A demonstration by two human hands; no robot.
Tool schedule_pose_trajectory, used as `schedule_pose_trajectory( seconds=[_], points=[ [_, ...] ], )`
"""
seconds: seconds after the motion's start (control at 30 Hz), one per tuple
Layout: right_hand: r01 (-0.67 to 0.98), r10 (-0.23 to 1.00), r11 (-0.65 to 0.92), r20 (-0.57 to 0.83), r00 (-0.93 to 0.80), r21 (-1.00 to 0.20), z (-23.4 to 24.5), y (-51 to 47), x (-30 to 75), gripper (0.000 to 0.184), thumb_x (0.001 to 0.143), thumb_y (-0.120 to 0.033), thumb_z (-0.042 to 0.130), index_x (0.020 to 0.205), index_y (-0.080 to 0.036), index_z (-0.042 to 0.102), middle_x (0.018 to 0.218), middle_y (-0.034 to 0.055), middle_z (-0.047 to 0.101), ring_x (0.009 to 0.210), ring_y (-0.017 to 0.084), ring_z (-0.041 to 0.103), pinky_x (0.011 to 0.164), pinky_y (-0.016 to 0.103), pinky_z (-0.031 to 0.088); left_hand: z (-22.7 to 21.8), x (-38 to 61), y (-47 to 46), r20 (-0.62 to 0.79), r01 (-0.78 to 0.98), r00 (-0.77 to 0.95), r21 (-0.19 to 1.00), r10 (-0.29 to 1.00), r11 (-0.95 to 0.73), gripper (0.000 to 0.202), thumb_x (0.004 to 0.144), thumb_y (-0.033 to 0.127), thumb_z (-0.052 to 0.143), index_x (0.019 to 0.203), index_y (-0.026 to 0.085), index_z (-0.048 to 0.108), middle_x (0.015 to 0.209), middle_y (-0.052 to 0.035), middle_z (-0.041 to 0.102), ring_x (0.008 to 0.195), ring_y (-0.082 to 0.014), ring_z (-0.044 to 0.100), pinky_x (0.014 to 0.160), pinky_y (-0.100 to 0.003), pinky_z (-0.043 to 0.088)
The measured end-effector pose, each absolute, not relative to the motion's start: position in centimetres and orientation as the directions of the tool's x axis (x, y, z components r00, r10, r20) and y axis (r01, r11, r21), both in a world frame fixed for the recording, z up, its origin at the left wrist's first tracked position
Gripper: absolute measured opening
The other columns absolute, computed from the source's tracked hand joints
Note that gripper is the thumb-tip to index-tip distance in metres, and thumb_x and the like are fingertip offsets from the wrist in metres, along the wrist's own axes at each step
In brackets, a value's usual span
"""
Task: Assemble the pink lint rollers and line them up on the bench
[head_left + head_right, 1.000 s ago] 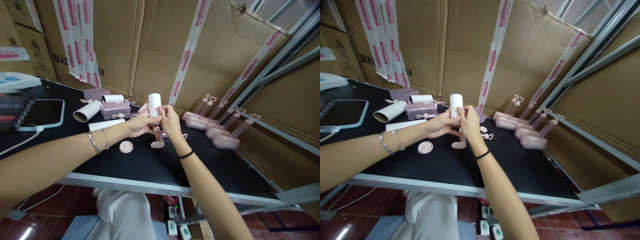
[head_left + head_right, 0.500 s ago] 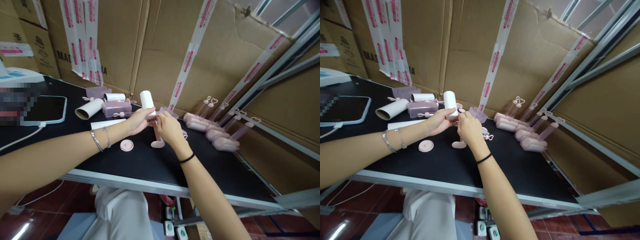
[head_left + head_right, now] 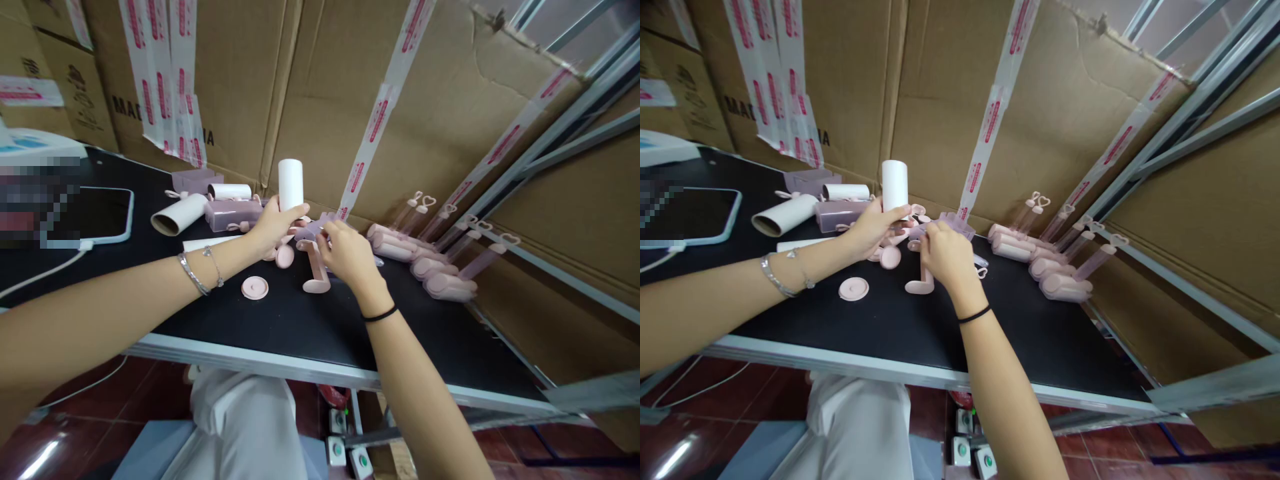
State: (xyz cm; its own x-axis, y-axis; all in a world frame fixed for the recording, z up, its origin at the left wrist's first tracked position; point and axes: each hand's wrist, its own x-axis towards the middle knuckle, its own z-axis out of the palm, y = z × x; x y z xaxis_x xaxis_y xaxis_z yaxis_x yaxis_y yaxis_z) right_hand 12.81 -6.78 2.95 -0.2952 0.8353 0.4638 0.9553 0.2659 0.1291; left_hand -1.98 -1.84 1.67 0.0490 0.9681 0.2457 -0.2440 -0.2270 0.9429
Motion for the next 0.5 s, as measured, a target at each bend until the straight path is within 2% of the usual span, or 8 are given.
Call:
schedule_pose_trajectory(
  seconds=[0.1, 0.17, 0.27, 0.37, 0.5],
  points=[
    [0.975, 0.881, 0.22, 0.427, -0.205, 0.015, 3.1, -6.1, 14.4, 0.021, 0.088, -0.028, 0.044, 0.091, -0.017, 0.062, 0.095, 0.0091, 0.065, 0.083, 0.02, 0.06, 0.069, 0.027, 0.039, 2.0, -2.5, -1.7, 0.302, 0.081, -0.084, 0.952, 0.949, -0.296, 0.047, 0.071, 0.026, 0.07, 0.111, 0.015, 0.047, 0.109, -0.0115, 0.061, 0.094, -0.0211, 0.062, 0.079, -0.034, 0.051],
    [0.959, 0.911, 0.277, 0.335, -0.241, -0.062, 2.9, -5.5, 15.3, 0.02, 0.087, -0.025, 0.046, 0.09, -0.017, 0.064, 0.092, 0.0077, 0.067, 0.084, 0.018, 0.061, 0.072, 0.025, 0.04, 1.9, -2.8, -1.4, 0.335, 0.235, -0.095, 0.922, 0.937, -0.306, 0.057, 0.07, 0.026, 0.07, 0.119, 0.012, 0.045, 0.12, -0.0154, 0.057, 0.105, -0.0253, 0.059, 0.087, -0.038, 0.049],
    [0.925, 0.929, 0.349, 0.185, -0.32, -0.151, 2.5, -5.2, 15.7, 0.026, 0.089, -0.028, 0.043, 0.091, -0.018, 0.066, 0.093, 0.0065, 0.069, 0.086, 0.018, 0.062, 0.075, 0.026, 0.041, 1.2, -3.0, -0.9, 0.357, 0.397, -0.055, 0.865, 0.933, -0.307, 0.073, 0.069, 0.026, 0.07, 0.132, 0.012, 0.035, 0.133, -0.0192, 0.049, 0.118, -0.0287, 0.052, 0.095, -0.04, 0.045],
    [0.928, 0.943, 0.331, 0.09, -0.32, -0.17, 2.5, -5.6, 15.5, 0.028, 0.088, -0.025, 0.041, 0.1, -0.019, 0.065, 0.104, 0.0077, 0.069, 0.093, 0.02, 0.062, 0.079, 0.027, 0.041, 0.8, -3.1, -0.6, 0.373, 0.536, -0.02, 0.787, 0.928, -0.305, 0.081, 0.069, 0.028, 0.068, 0.138, 0.014, 0.028, 0.143, -0.0208, 0.038, 0.131, -0.0316, 0.04, 0.103, -0.045, 0.038],
    [0.925, 0.927, 0.356, -0.07, -0.367, -0.135, 2.7, -6.0, 15.6, 0.04, 0.073, -0.011, 0.053, 0.11, -0.021, 0.063, 0.111, 0.0059, 0.067, 0.098, 0.02, 0.062, 0.081, 0.025, 0.042, 0.7, -3.2, -0.6, 0.389, 0.665, 0.065, 0.67, 0.919, -0.331, 0.073, 0.075, 0.03, 0.061, 0.139, 0.013, 0.03, 0.146, -0.0201, 0.034, 0.136, -0.0322, 0.032, 0.108, -0.049, 0.029]
  ],
)
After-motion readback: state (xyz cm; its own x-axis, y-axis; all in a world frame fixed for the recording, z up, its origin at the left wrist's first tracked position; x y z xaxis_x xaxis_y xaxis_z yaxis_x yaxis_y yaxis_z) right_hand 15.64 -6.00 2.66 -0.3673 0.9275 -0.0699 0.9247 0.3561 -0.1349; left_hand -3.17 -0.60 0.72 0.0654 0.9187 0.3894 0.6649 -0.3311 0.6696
